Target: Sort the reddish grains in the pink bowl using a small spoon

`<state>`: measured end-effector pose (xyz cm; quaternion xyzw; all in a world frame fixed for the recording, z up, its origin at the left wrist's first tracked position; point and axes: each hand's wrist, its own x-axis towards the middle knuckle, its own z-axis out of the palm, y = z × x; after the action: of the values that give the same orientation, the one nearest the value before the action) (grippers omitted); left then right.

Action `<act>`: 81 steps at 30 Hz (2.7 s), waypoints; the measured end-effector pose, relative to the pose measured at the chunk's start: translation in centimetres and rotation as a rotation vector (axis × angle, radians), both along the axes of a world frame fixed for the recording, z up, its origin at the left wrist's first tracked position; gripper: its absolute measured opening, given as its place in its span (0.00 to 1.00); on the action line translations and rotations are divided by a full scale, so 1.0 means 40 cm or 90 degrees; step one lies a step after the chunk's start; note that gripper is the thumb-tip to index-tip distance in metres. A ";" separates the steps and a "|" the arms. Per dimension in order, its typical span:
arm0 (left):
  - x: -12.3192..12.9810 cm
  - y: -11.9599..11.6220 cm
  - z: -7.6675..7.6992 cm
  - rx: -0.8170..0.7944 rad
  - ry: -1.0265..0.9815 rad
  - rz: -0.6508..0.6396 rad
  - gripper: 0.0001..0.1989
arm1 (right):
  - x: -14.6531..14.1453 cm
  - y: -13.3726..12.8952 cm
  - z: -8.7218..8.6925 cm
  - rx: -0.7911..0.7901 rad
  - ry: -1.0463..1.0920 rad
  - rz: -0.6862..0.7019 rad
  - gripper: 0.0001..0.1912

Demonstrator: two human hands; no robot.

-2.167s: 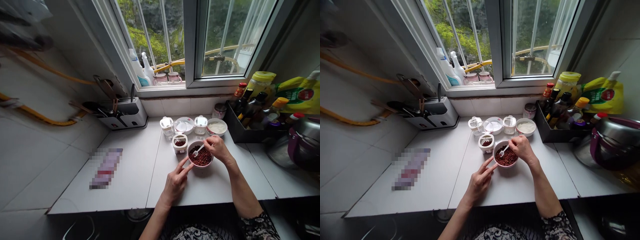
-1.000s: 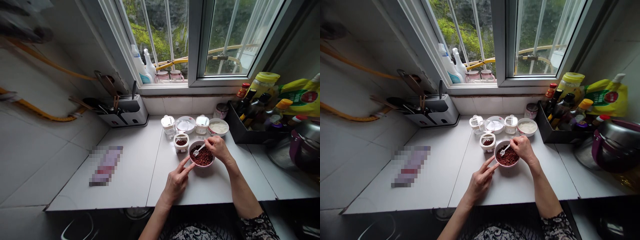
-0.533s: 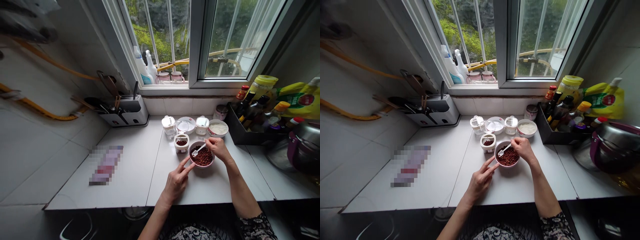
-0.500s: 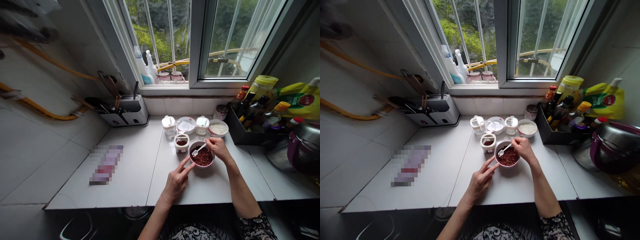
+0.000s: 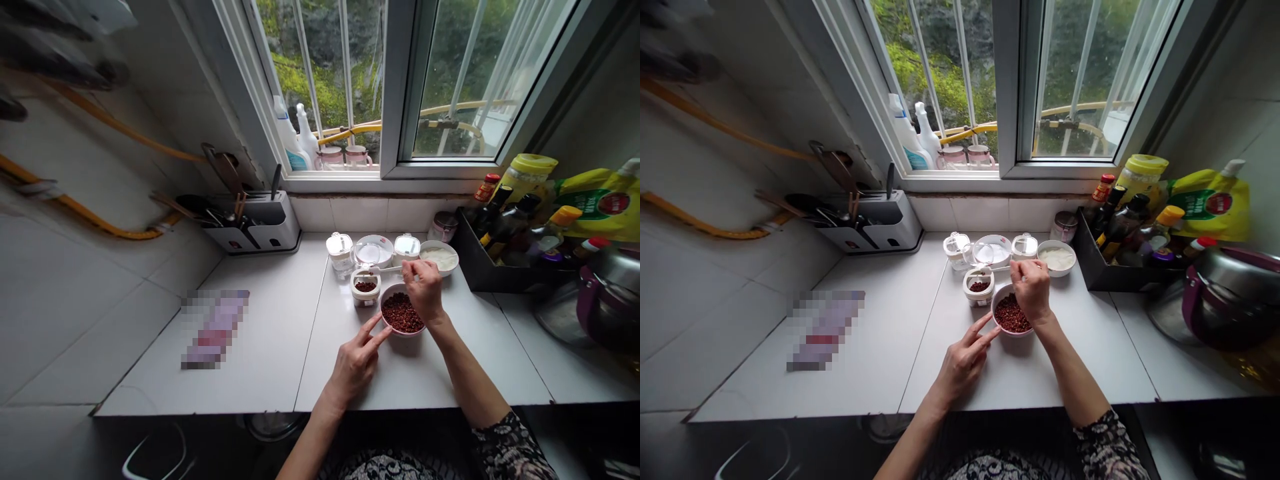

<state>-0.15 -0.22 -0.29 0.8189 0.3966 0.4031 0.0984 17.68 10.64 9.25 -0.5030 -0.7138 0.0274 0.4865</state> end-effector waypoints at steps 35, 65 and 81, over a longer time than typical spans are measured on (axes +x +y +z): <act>-0.001 -0.003 0.013 -0.006 -0.014 0.005 0.33 | 0.151 -0.012 -0.007 -0.004 -0.236 0.120 0.21; -0.002 -0.004 0.012 -0.022 -0.013 -0.003 0.35 | 0.109 -0.017 -0.038 0.010 -0.184 0.081 0.21; 0.001 -0.004 0.020 0.002 -0.021 -0.004 0.35 | 0.106 -0.011 -0.050 -0.140 -0.070 0.058 0.23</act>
<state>-0.10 -0.38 0.53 0.8137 0.3916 0.4167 0.1048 21.93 10.21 7.25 -0.5209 -0.7543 0.0999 0.3869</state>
